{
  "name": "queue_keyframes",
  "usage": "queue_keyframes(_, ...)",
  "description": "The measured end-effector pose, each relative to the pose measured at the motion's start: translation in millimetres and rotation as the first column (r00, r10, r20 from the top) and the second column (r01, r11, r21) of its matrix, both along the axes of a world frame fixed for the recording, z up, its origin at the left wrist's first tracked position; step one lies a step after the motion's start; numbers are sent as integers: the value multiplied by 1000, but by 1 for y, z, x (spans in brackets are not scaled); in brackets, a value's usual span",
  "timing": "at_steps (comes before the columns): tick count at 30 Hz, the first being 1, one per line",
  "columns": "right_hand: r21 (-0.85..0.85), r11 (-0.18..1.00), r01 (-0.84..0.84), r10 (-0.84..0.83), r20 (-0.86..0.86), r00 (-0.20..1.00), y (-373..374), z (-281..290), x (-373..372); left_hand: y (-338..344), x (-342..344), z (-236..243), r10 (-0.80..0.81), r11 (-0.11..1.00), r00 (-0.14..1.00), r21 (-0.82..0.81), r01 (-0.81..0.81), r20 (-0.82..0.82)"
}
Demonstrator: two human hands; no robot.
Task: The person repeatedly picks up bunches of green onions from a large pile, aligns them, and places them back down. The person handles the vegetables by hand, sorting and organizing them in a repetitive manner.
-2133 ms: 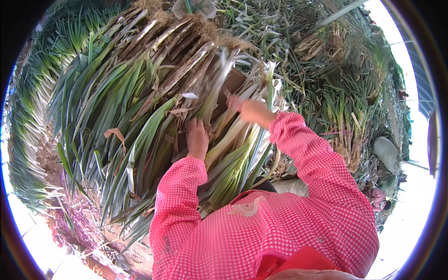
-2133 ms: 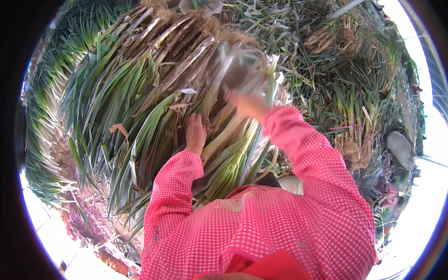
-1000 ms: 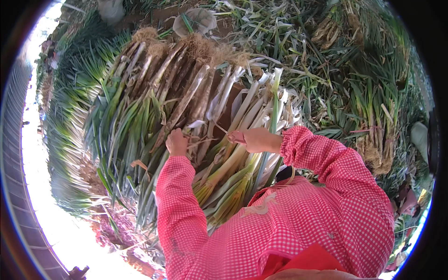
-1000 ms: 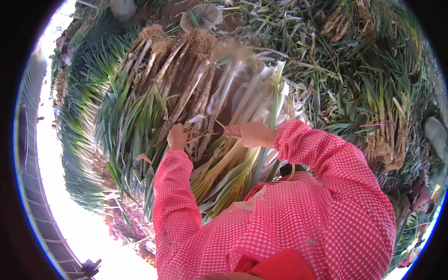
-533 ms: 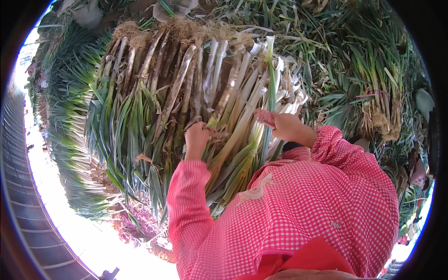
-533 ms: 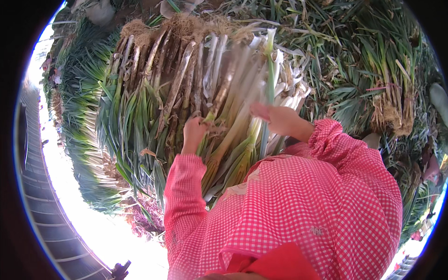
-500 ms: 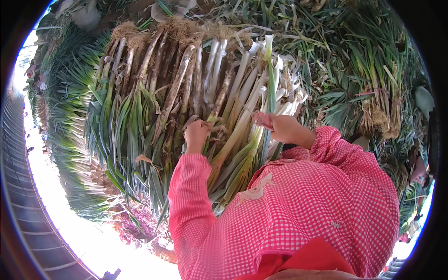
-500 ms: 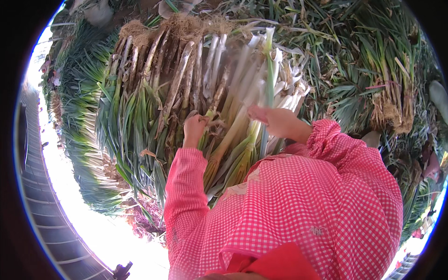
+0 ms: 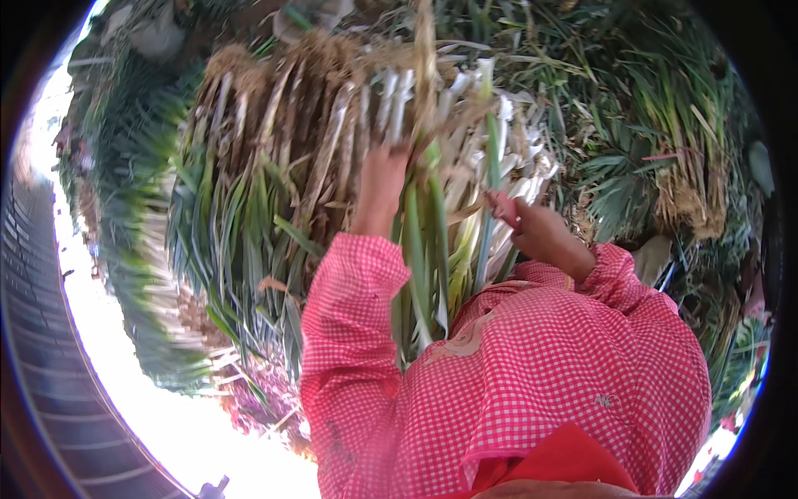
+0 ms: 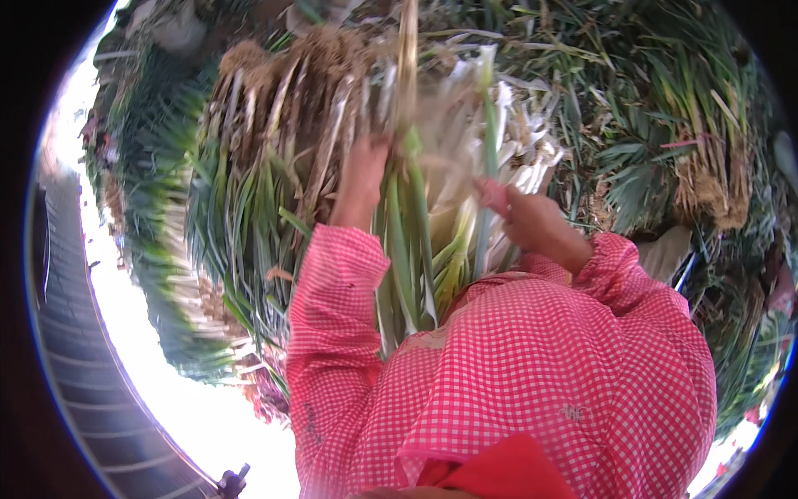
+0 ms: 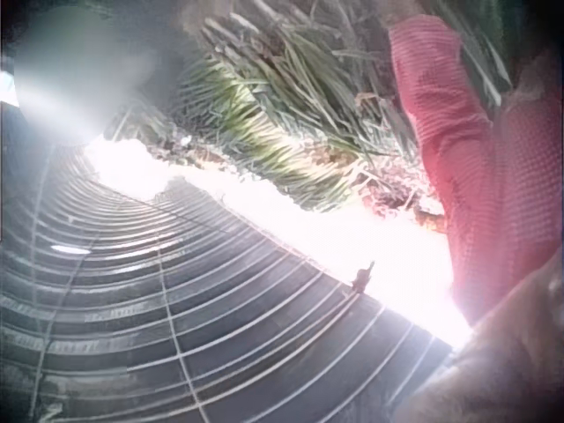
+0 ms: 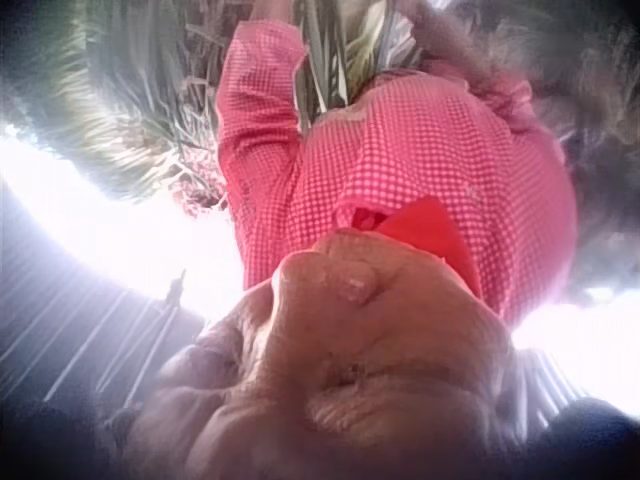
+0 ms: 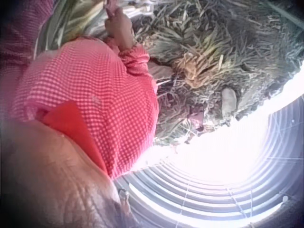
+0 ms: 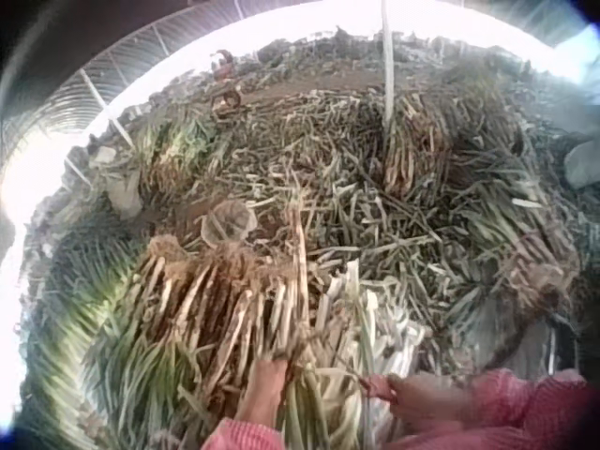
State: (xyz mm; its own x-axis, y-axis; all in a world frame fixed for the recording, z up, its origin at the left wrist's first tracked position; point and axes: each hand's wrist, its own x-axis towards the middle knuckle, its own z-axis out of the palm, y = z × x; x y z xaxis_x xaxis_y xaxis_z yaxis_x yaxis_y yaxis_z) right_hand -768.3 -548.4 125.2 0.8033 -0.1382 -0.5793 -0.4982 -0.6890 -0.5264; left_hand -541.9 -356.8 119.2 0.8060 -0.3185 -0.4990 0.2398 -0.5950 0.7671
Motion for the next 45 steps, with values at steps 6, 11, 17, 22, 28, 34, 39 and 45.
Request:
queue_keyframes(6, 161, 975, -155, 178, -136, 975, 28, -13, -34, 59, -83, -125, 232, 957, 847, -43, -286, -478)
queue_keyframes(11, 176, 973, -149, 175, -139, 975, 22, -1, 20, 56, -88, -143, 347, 919, 848, -36, -393, -400)
queue_keyframes(17, 145, 982, -125, 131, -33, 991, 2, 30, 54, 45, -88, -126, 419, 865, 772, -47, -499, -477)
queue_keyframes(22, 113, 916, -385, 400, -326, 856, 21, 17, 24, 43, -87, -123, 446, 832, 706, -36, -553, -550)
queue_keyframes(28, 193, 979, -70, 97, -136, 986, -15, -56, 98, 30, -85, -108, 560, 817, 668, 191, -545, -490)
queue_keyframes(34, 56, 979, -195, 201, -140, 969, -29, -38, 148, 44, -92, -120, 537, 785, 577, 114, -608, -615)
queue_keyframes(39, 207, 944, -257, 274, -58, 960, -4, 13, 60, 57, -95, -155, 432, 720, 492, -39, -692, -756)
queue_keyframes(45, 141, 970, -200, 214, -88, 973, -13, -2, 94, 66, -94, -169, 218, 566, 330, -157, -809, -918)
